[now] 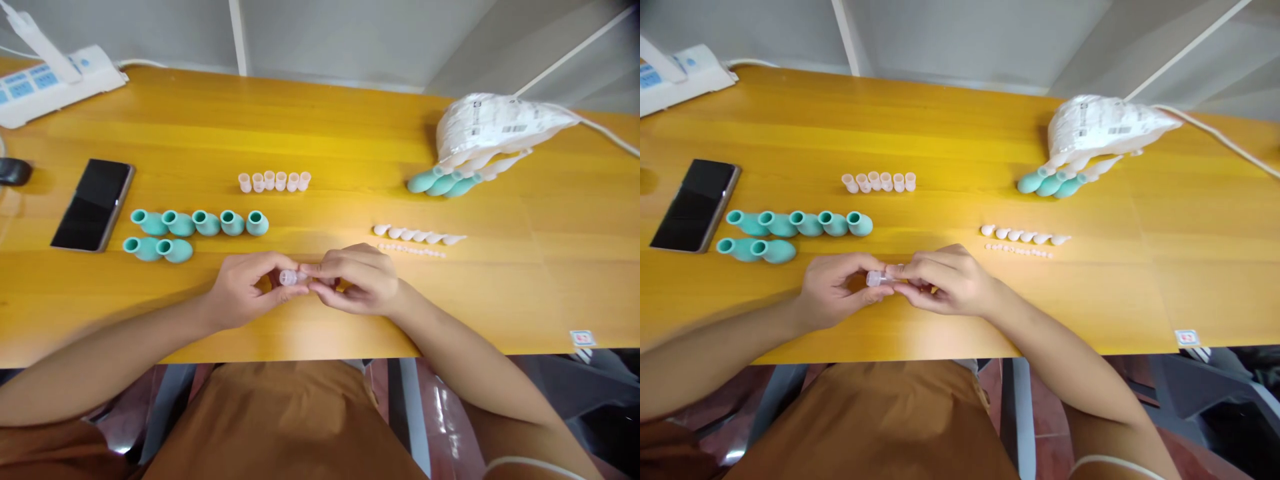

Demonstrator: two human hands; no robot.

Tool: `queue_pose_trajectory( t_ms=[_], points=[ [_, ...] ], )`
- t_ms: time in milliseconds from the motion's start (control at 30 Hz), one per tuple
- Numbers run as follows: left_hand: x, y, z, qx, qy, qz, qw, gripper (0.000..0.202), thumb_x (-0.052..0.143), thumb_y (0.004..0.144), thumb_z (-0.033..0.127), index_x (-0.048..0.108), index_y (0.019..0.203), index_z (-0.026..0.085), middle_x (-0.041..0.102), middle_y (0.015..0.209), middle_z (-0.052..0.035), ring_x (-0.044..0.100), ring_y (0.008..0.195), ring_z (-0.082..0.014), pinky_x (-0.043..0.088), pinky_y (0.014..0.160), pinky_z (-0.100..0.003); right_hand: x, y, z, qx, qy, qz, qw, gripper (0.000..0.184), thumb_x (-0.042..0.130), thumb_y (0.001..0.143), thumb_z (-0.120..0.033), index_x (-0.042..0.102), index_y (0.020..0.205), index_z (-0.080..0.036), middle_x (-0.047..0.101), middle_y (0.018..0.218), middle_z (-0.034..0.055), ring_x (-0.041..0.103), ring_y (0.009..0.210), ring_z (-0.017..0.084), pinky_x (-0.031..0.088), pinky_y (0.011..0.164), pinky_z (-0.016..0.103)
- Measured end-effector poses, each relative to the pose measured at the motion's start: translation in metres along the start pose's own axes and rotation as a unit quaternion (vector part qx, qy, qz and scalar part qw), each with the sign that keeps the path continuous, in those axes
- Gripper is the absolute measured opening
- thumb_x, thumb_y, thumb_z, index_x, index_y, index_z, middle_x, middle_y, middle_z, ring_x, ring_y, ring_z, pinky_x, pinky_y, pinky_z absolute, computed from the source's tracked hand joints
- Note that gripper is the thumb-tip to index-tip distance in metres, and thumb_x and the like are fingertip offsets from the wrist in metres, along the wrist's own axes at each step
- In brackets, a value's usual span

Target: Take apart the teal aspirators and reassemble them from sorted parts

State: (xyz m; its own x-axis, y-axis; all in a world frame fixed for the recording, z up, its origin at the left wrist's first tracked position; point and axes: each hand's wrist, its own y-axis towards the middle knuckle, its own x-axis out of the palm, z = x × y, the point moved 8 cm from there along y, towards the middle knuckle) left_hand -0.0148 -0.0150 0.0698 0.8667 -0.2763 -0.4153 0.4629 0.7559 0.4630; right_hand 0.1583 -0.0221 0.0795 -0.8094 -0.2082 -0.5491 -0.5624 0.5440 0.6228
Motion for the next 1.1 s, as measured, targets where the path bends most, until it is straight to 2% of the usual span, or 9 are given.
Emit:
queue_pose_trajectory(
  t_ms=[133,267,333,433,500,667,900,1000,1100],
  points=[
    [-0.003,-0.001,-0.006,-0.027,-0.015,0.028,0.999,0.014,0.083,0.102,0.027,0.075,0.111,0.021,0.085,0.094,-0.0015,0.077,0.070,-0.0113,0.063,0.064,-0.020,0.002,0.002,0.006,0.064,0.058,0.009,0.996,0.047,0.072,0.109,-0.022,0.063,0.154,-0.025,0.071,0.076,-0.0068,0.065,0.058,0.009,0.059,0.064,0.021],
    [-0.004,0.000,-0.006,-0.037,-0.028,0.045,0.998,0.016,0.081,0.099,0.019,0.076,0.114,0.019,0.083,0.094,-0.0024,0.076,0.070,-0.0117,0.063,0.065,-0.021,-0.007,0.002,0.018,0.122,0.026,0.019,0.992,0.037,0.061,0.113,-0.020,0.064,0.149,-0.023,0.072,0.085,-0.0032,0.065,0.062,0.010,0.058,0.066,0.023],
    [-0.003,0.001,-0.005,-0.046,-0.038,0.046,0.997,0.016,0.080,0.099,0.018,0.075,0.114,0.019,0.081,0.088,-0.0010,0.075,0.070,-0.0122,0.065,0.066,-0.022,-0.006,0.002,0.026,0.139,-0.019,-0.030,0.990,0.034,0.063,0.112,-0.024,0.065,0.145,-0.021,0.073,0.096,0.0021,0.065,0.067,0.012,0.057,0.065,0.026],
    [-0.003,0.001,-0.008,-0.072,-0.072,0.043,0.994,0.014,0.077,0.101,0.020,0.073,0.115,0.019,0.079,0.084,0.0002,0.075,0.070,-0.0126,0.066,0.067,-0.023,0.008,-0.002,0.034,0.142,-0.058,-0.142,0.978,0.045,0.071,0.109,-0.037,0.061,0.150,-0.020,0.071,0.123,0.0125,0.068,0.078,0.017,0.061,0.068,0.030],
    [-0.003,0.000,-0.012,-0.096,-0.094,0.045,0.990,0.013,0.075,0.103,0.022,0.071,0.115,0.019,0.078,0.084,0.0001,0.075,0.070,-0.0123,0.065,0.065,-0.022,0.017,-0.005,0.035,0.126,-0.073,-0.186,0.972,0.046,0.072,0.109,-0.040,0.062,0.149,-0.019,0.069,0.130,0.0155,0.071,0.085,0.019,0.063,0.072,0.032],
    [-0.003,-0.001,-0.017,-0.106,-0.109,0.055,0.987,0.015,0.074,0.103,0.022,0.068,0.116,0.019,0.078,0.089,-0.0015,0.075,0.071,-0.0126,0.064,0.064,-0.023,0.029,-0.009,0.031,0.084,-0.122,-0.200,0.969,0.024,0.066,0.113,-0.033,0.070,0.132,-0.018,0.071,0.124,0.0141,0.075,0.097,0.024,0.065,0.082,0.037],
    [-0.003,0.001,-0.012,-0.058,-0.063,0.041,0.995,0.016,0.072,0.101,0.019,0.065,0.116,0.021,0.076,0.085,-0.0003,0.072,0.069,-0.0128,0.061,0.067,-0.025,0.029,-0.007,0.031,0.067,-0.122,-0.194,0.971,0.017,0.060,0.116,-0.030,0.073,0.117,-0.018,0.074,0.107,0.0093,0.072,0.088,0.019,0.059,0.077,0.030],
    [-0.003,0.000,-0.012,-0.045,-0.057,0.039,0.997,0.018,0.071,0.101,0.018,0.065,0.118,0.021,0.077,0.087,-0.0004,0.071,0.069,-0.0126,0.060,0.067,-0.025,0.030,-0.006,0.029,0.064,-0.094,-0.184,0.976,0.011,0.064,0.114,-0.025,0.072,0.112,-0.018,0.074,0.104,0.0085,0.071,0.083,0.018,0.057,0.073,0.029],
    [-0.002,-0.001,-0.013,-0.049,-0.079,0.039,0.995,0.018,0.071,0.102,0.018,0.064,0.118,0.021,0.078,0.090,-0.0014,0.072,0.070,-0.0127,0.060,0.067,-0.025,0.025,-0.003,0.027,0.079,-0.027,-0.149,0.985,0.006,0.066,0.112,-0.020,0.071,0.113,-0.018,0.074,0.103,0.0078,0.070,0.082,0.017,0.058,0.072,0.028]
  ],
)
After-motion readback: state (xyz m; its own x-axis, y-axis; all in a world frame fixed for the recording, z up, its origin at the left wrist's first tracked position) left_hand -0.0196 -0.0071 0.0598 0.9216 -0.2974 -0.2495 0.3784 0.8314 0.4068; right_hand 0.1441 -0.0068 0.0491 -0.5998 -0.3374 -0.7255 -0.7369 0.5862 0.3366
